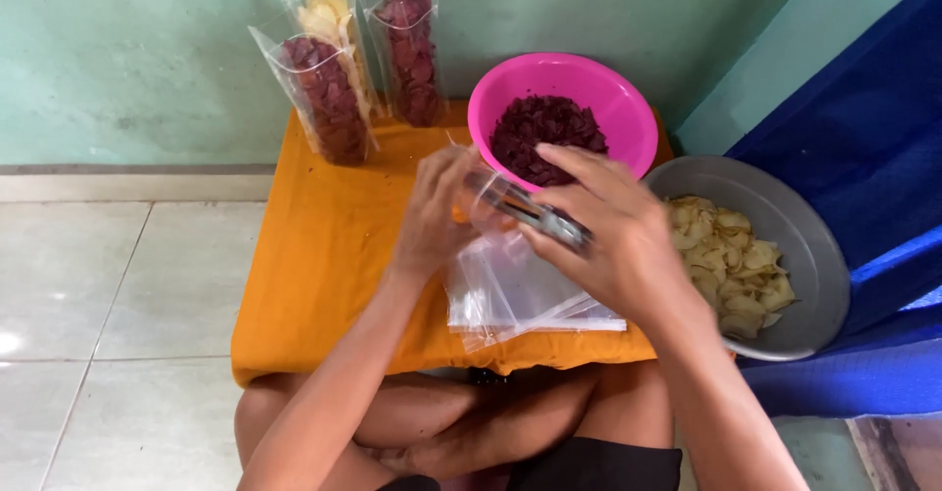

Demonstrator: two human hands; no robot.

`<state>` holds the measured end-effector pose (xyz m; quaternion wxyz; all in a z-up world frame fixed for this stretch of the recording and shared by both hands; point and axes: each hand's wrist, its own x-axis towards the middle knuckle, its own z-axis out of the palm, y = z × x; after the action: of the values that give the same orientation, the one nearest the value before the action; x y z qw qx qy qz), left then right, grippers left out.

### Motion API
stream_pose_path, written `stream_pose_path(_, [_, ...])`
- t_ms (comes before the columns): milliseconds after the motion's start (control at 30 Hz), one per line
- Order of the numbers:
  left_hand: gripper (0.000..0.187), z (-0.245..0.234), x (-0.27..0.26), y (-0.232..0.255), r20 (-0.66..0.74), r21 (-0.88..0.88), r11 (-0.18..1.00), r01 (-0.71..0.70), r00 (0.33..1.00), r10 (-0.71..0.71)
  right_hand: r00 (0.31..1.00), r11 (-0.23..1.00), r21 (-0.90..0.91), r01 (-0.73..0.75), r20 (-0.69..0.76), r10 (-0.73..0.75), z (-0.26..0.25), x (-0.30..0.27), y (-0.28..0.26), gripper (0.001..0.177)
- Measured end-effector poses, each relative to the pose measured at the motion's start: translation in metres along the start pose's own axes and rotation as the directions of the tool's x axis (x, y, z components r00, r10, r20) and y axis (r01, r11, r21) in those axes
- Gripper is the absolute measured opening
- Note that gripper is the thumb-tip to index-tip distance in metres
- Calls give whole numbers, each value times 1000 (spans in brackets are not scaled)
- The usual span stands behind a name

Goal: Filling small plastic bags with chips using tongs and organizing them on a surface.

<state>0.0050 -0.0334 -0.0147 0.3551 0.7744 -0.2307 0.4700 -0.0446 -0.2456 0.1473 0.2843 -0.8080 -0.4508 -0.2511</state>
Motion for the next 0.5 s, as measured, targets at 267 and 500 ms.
stream_pose_path(267, [103, -8, -10, -39, 35, -200, 957, 211, 978, -208, 943, 956, 195, -217, -213, 257, 46, -40, 41, 23])
stream_pose_path(500, [30, -29, -5, -26, 97, -208, 699, 684, 725, -682, 919, 931, 204, -303, -198, 342, 65, -64, 32, 28])
